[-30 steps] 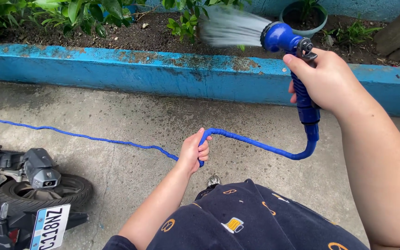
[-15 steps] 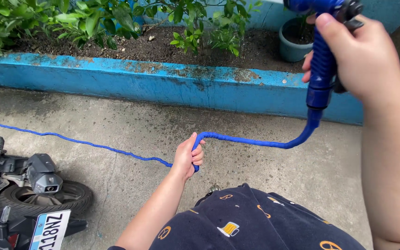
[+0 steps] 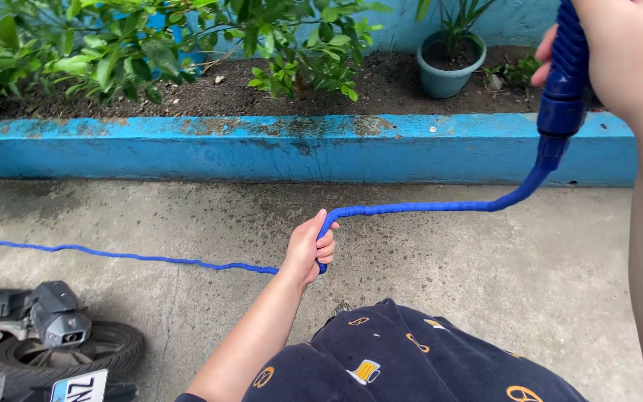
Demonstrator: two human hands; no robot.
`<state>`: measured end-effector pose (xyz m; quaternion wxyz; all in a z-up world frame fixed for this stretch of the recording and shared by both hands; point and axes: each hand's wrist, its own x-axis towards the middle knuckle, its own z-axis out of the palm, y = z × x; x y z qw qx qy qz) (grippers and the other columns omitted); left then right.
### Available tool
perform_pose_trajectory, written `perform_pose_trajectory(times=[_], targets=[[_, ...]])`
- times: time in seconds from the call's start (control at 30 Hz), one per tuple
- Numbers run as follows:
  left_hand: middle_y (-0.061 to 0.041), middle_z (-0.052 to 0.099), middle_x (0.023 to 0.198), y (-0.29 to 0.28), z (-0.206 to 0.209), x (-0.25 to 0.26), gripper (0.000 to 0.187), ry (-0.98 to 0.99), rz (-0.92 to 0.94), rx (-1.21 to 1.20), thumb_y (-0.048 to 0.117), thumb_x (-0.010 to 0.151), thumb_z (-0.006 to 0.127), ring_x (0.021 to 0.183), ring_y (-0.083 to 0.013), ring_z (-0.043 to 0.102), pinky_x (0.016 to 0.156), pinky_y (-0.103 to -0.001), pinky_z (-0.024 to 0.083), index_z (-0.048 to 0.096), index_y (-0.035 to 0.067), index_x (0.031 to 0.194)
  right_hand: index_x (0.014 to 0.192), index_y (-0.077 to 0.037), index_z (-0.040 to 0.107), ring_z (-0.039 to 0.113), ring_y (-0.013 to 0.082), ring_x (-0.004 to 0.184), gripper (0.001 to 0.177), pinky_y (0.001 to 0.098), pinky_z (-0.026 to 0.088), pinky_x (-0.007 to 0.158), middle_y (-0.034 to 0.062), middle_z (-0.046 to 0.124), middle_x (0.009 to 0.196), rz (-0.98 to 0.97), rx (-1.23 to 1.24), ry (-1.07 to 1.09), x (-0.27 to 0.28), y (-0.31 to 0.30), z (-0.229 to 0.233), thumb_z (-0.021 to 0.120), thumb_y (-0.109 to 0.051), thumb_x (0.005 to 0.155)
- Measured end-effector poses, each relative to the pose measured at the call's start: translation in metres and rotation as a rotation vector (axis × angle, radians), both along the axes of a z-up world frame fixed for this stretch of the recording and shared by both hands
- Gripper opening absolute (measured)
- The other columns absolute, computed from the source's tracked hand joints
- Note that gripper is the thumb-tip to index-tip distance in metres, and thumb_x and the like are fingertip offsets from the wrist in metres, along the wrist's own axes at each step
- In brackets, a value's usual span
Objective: Use a hose and sprayer to water various plants in a garden.
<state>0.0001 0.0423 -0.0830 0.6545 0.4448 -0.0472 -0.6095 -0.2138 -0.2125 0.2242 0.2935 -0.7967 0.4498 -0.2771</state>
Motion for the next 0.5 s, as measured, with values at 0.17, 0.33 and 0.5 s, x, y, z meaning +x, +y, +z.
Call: perform_pose_trajectory(times=[0.17, 0.33, 0.5], targets=[[0.005, 0.034, 0.056, -0.018, -0.002, -0.024, 0.038, 0.013, -0.067, 0.011, 0.039, 0.106, 0.051, 0.044, -0.0059, 0.027, 0.04, -0.025, 0.021, 0.058, 0.003, 0.096, 0.094, -0.001, 0.062, 0.071, 0.0227, 0.072, 0.054, 0.0382, 0.058, 0.06, 0.0112, 0.065, 0.081, -0.073, -0.036, -0.036, -0.056, -0.055, -0.036, 0.046, -0.046, 0.119], [0.005, 0.035, 0.056, -0.035, -0.004, -0.051, 0.038, 0.017, -0.108, 0.026, 0.039, 0.106, 0.052, 0.043, -0.0058, 0.027, 0.04, -0.025, 0.021, 0.058, 0.003, 0.096, 0.101, 0.0, 0.059, 0.07, 0.0233, 0.071, 0.048, 0.0372, 0.057, 0.059, 0.0126, 0.065, 0.085, -0.117, -0.104, -0.122, -0.094, -0.067, -0.042, 0.05, -0.041, 0.125], [0.005, 0.034, 0.055, -0.065, 0.005, -0.085, 0.039, 0.003, -0.138, 0.022, 0.04, 0.106, 0.052, 0.042, -0.0059, 0.026, 0.039, -0.025, 0.02, 0.058, 0.003, 0.095, 0.124, -0.003, 0.055, 0.069, 0.0211, 0.07, 0.027, 0.0353, 0.058, 0.061, 0.0112, 0.066, 0.085, -0.039, -0.131, -0.269, -0.117, -0.054, -0.002, 0.053, -0.029, 0.121]])
